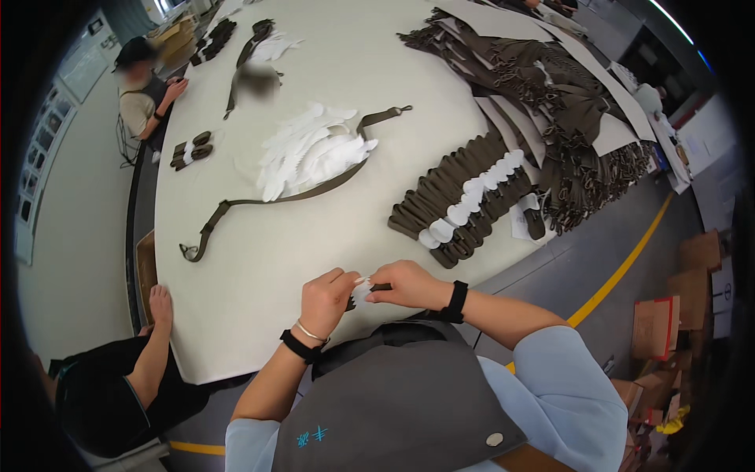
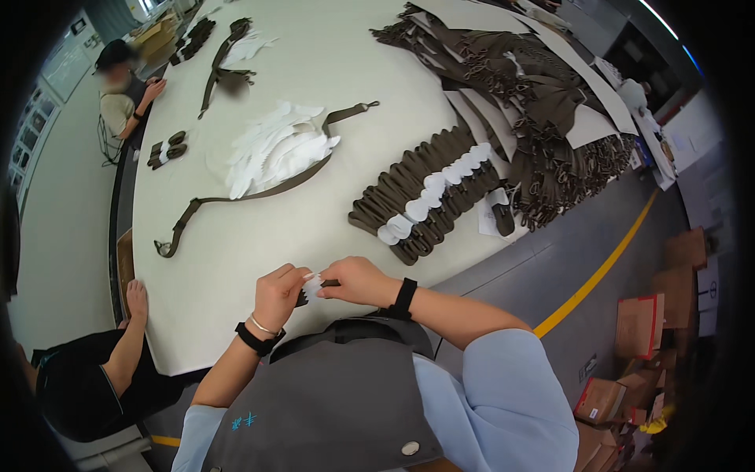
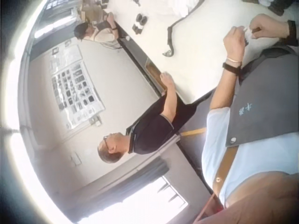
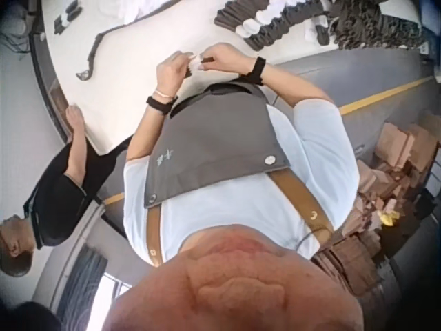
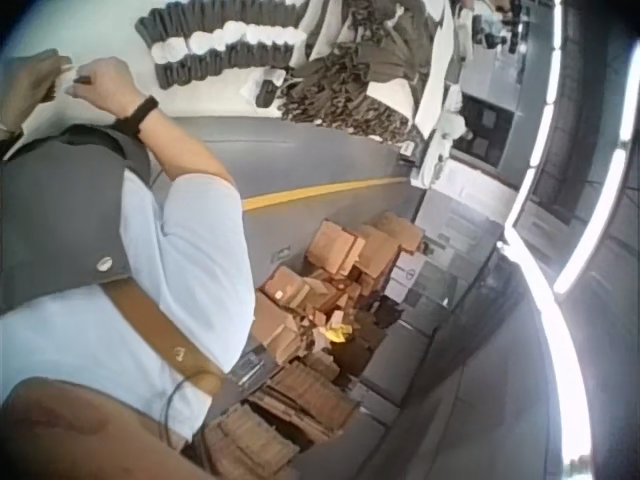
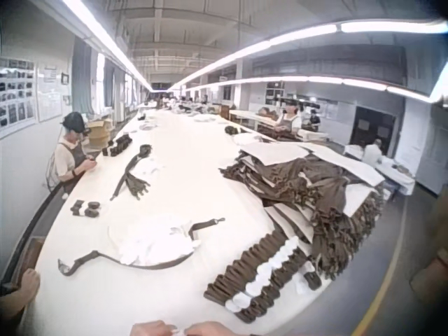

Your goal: The person assembles dark-colored fabric straps by inserting white plastic inserts into the strap ends. They handle the straps one at a time, folding them and placing the inserts before stacking the finished units on the table.

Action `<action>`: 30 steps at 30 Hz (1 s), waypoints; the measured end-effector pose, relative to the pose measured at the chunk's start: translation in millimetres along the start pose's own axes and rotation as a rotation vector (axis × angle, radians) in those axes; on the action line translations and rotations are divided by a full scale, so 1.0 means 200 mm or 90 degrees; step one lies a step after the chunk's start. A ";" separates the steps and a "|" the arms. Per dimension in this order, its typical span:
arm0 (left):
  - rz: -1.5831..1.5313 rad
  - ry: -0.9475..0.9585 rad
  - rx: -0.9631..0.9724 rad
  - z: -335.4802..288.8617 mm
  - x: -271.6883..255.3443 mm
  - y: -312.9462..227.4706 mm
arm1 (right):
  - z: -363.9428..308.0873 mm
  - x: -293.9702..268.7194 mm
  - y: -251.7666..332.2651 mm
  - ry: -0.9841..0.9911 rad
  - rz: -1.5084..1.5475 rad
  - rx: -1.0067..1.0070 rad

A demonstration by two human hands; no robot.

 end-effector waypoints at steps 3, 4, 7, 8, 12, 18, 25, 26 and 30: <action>0.033 -0.057 0.048 0.09 -0.05 -0.09 | -0.09 -0.08 -0.06 -0.148 -0.064 0.012; 0.048 -0.085 0.048 0.12 -0.08 -0.12 | -0.14 -0.16 -0.08 -0.220 -0.082 0.041; 0.029 -0.099 0.016 0.07 -0.08 -0.04 | -0.32 -0.41 -0.17 -0.463 -0.224 0.077; 0.025 -0.102 0.005 0.06 -0.08 -0.03 | -0.38 -0.48 -0.19 -0.512 -0.240 0.101; -0.051 -0.048 -0.033 -0.02 0.00 0.07 | -0.53 -0.53 -0.20 -0.543 -0.273 0.192; -0.105 0.031 -0.066 -0.06 0.15 0.13 | -0.49 -0.25 -0.17 -0.488 -0.297 0.192; -0.184 0.273 -0.181 -0.12 0.38 0.26 | -0.59 -0.27 -0.25 -0.602 -0.211 0.220; -0.178 0.286 -0.179 -0.12 0.40 0.27 | -0.63 -0.32 -0.25 -0.651 -0.192 0.225; -0.236 0.365 -0.245 -0.08 0.54 0.30 | -0.81 -0.54 -0.39 -0.793 -0.143 0.296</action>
Point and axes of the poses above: each hand's wrist, its own z-axis towards the middle knuckle, its own x-axis out of the palm, y = z × x, the point moved 6 cm from there along z, towards the middle knuckle, and after that the axes turned 6 degrees about -x, right-handed, at the moved point
